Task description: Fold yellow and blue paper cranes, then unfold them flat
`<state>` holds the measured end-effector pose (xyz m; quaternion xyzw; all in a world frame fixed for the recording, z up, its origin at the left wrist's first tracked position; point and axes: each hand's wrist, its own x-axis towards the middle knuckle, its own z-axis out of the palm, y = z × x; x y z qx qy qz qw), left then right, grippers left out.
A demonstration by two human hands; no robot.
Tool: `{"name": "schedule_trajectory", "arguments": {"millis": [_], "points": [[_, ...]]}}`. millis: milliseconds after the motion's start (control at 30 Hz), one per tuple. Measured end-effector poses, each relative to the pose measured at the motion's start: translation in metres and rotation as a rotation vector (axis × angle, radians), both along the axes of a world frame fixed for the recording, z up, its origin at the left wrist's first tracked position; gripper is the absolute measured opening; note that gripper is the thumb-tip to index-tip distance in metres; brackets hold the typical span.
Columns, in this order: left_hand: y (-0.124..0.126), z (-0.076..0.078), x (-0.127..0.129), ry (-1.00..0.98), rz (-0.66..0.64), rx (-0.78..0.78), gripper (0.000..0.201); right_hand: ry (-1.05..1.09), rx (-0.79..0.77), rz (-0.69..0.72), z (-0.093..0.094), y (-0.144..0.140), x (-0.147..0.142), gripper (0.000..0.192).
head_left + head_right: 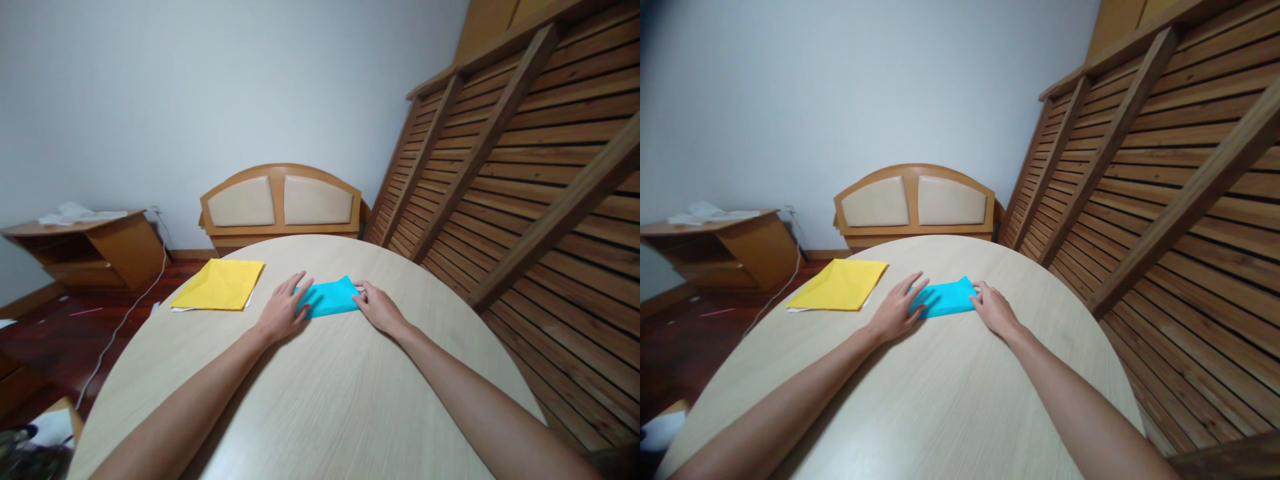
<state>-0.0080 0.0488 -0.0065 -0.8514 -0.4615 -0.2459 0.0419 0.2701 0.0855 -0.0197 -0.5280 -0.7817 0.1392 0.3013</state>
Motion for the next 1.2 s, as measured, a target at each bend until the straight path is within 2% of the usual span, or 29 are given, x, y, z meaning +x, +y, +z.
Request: {"name": "schedule_trajectory", "arguments": {"millis": [67,167,300,400,467,567,667,767,900,1033,1133,1200], "points": [[-0.002,-0.004,0.004,0.082,-0.072,-0.116,0.056,-0.051,0.009,-0.033,0.000,-0.001,0.000,0.036],[-0.003,-0.008,0.006,0.151,-0.096,-0.249,0.051,-0.132,0.090,-0.069,0.005,-0.003,-0.001,0.040],[-0.005,-0.006,0.007,0.156,-0.118,-0.297,0.051,-0.219,0.241,-0.019,0.017,-0.018,-0.016,0.036],[-0.007,-0.002,0.011,0.133,-0.162,-0.258,0.047,-0.213,0.205,0.186,0.020,-0.036,-0.035,0.043],[-0.008,-0.001,0.013,0.114,-0.205,-0.238,0.045,-0.246,0.119,0.296,0.015,-0.044,-0.045,0.050],[-0.008,-0.003,0.013,0.109,-0.230,-0.246,0.046,-0.301,-0.058,0.329,0.005,-0.045,-0.050,0.061],[-0.007,-0.007,0.013,0.153,-0.158,-0.314,0.057,-0.350,-0.132,0.312,-0.002,-0.037,-0.046,0.067],[-0.006,-0.009,0.013,0.203,-0.094,-0.382,0.062,-0.378,-0.124,0.279,-0.003,-0.029,-0.040,0.067],[-0.006,-0.011,0.013,0.211,-0.069,-0.399,0.063,-0.409,-0.135,0.212,-0.003,-0.021,-0.032,0.069],[-0.006,-0.012,0.012,0.213,-0.066,-0.393,0.064,-0.438,-0.187,0.071,-0.005,-0.011,-0.018,0.073],[-0.007,-0.010,0.013,0.215,-0.059,-0.397,0.065,-0.416,-0.122,-0.052,-0.004,-0.007,-0.011,0.071],[-0.009,-0.009,0.013,0.202,-0.056,-0.382,0.065,-0.389,-0.009,-0.057,-0.001,-0.008,-0.013,0.065]]}}
